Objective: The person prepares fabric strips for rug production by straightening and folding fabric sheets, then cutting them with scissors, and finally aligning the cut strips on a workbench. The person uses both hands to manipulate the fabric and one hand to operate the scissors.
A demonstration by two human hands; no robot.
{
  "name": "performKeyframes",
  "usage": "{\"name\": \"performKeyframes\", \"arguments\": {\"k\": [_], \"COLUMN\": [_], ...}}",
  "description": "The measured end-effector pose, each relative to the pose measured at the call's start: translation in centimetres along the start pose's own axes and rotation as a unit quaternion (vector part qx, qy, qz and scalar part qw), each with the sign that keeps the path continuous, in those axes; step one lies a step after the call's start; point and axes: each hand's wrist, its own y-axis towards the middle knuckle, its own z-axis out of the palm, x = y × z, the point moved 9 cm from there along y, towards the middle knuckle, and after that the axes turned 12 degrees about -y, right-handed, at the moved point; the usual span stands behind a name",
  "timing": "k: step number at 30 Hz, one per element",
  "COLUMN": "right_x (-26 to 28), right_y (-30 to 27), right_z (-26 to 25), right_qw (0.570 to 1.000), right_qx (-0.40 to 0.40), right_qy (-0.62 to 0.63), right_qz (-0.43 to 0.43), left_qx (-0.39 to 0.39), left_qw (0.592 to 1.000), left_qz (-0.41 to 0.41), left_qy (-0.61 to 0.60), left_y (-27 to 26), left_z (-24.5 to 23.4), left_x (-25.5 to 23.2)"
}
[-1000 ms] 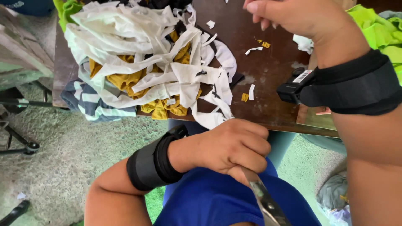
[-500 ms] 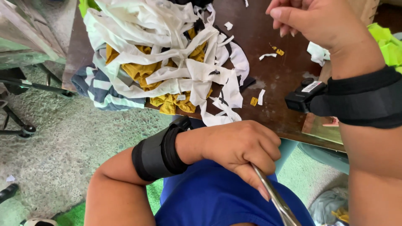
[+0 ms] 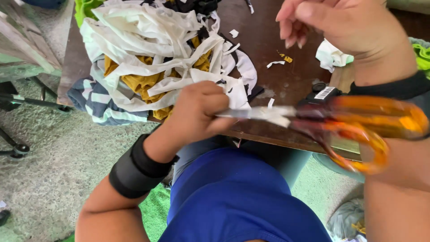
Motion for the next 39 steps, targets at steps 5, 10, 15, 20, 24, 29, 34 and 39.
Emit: {"name": "performKeyframes", "arguments": {"k": [5, 10, 15, 20, 24, 29, 34, 39], "right_x": [4.7, 4.5, -3.3, -3.7, -4.7, -4.7, -0.4, 3.9], "right_y": [-1.9, -2.5, -0.2, -0.3, 0.1, -0.5, -1.8, -2.1], "right_z": [0.0, -0.3, -1.8, -2.8, -2.1, -0.3, 1.2, 1.5], "right_qw": [0.999, 0.991, 0.984, 0.976, 0.978, 0.941, 0.902, 0.851], "right_qx": [-0.005, -0.048, -0.082, -0.16, -0.085, 0.006, -0.026, -0.142], "right_qy": [0.054, 0.091, -0.12, -0.101, -0.161, -0.333, -0.379, -0.431], "right_qz": [0.003, 0.09, 0.099, 0.106, 0.104, -0.064, -0.207, -0.266], "left_qx": [-0.103, -0.128, -0.066, 0.043, 0.079, 0.024, -0.07, -0.075], "left_qw": [0.981, 0.951, 0.969, 0.96, 0.933, 0.944, 0.93, 0.955], "left_qz": [-0.127, -0.216, -0.214, -0.273, -0.348, -0.325, -0.317, -0.255], "left_qy": [0.103, 0.179, 0.107, -0.048, -0.037, -0.056, -0.173, -0.131], "left_y": [-1.6, -3.3, -3.3, -2.4, -3.2, -3.2, -2.4, -1.3], "left_z": [-3.4, -3.5, 0.8, 6.1, 7.7, 6.0, 1.4, -1.1], "left_x": [2.2, 4.5, 5.4, 6.0, 7.9, 8.3, 7.1, 5.5]}}
